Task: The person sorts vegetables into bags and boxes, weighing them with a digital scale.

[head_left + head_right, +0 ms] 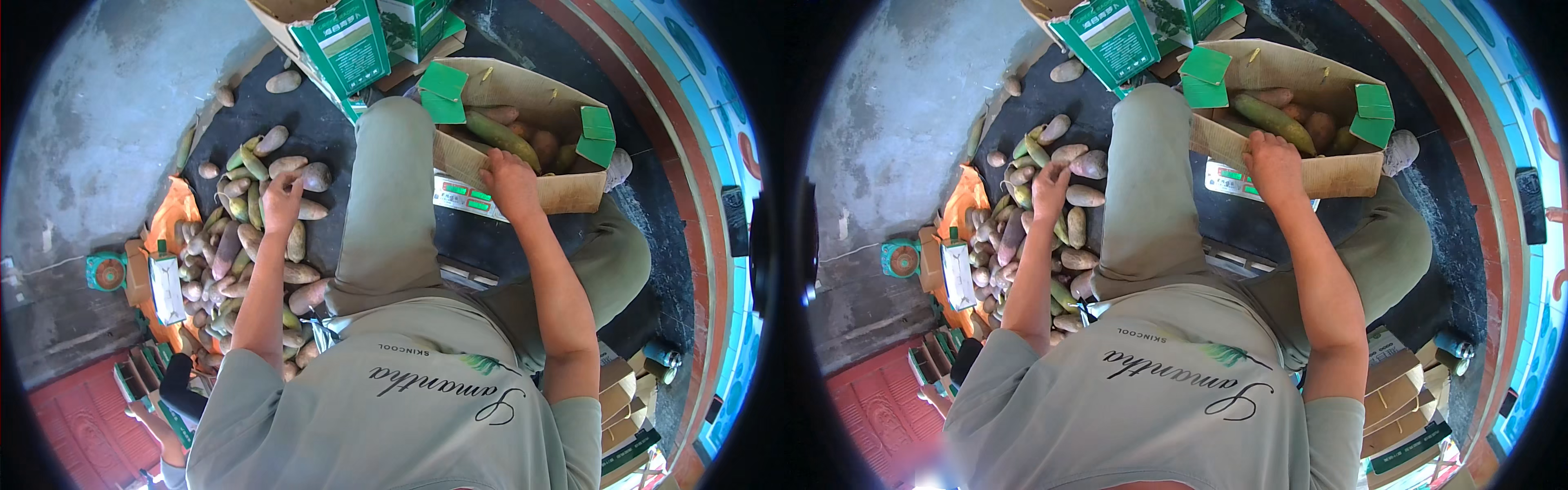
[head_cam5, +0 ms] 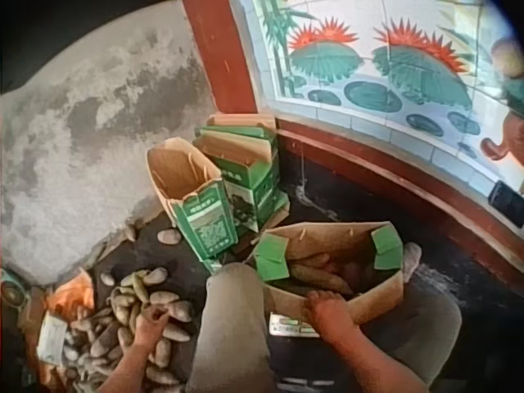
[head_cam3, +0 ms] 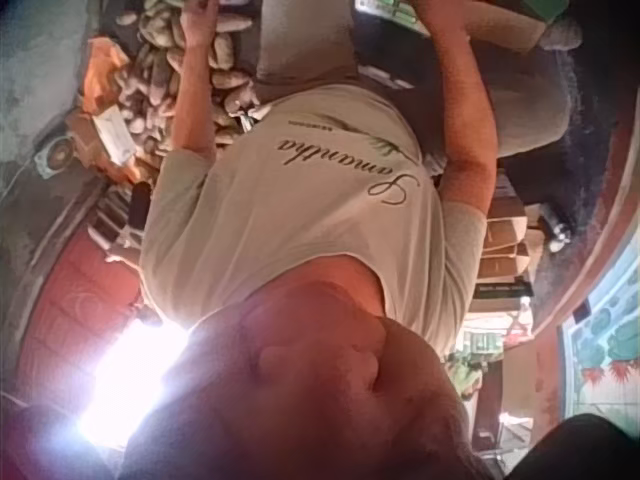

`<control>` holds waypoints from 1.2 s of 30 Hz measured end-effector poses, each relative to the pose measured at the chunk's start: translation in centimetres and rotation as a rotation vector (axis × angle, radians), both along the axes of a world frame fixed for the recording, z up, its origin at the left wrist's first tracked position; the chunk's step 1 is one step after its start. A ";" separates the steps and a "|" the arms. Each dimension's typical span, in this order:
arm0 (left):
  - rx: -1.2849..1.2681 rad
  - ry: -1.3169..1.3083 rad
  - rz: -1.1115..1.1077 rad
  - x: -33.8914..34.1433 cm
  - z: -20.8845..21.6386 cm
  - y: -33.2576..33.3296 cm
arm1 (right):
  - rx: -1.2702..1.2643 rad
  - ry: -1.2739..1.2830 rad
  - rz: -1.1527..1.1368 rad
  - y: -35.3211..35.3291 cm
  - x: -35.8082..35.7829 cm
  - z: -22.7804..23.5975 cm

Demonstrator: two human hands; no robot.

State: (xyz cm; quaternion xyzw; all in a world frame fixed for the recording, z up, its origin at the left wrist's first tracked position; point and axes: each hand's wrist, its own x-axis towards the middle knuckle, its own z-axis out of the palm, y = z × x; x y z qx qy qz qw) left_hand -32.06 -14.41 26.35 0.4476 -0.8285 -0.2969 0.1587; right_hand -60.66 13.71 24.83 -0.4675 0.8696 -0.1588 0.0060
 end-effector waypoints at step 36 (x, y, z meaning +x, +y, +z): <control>0.780 -1.514 -0.189 29.4 -20.5 11.2 | -0.173 0.230 -0.081 2.9 -0.1 0.1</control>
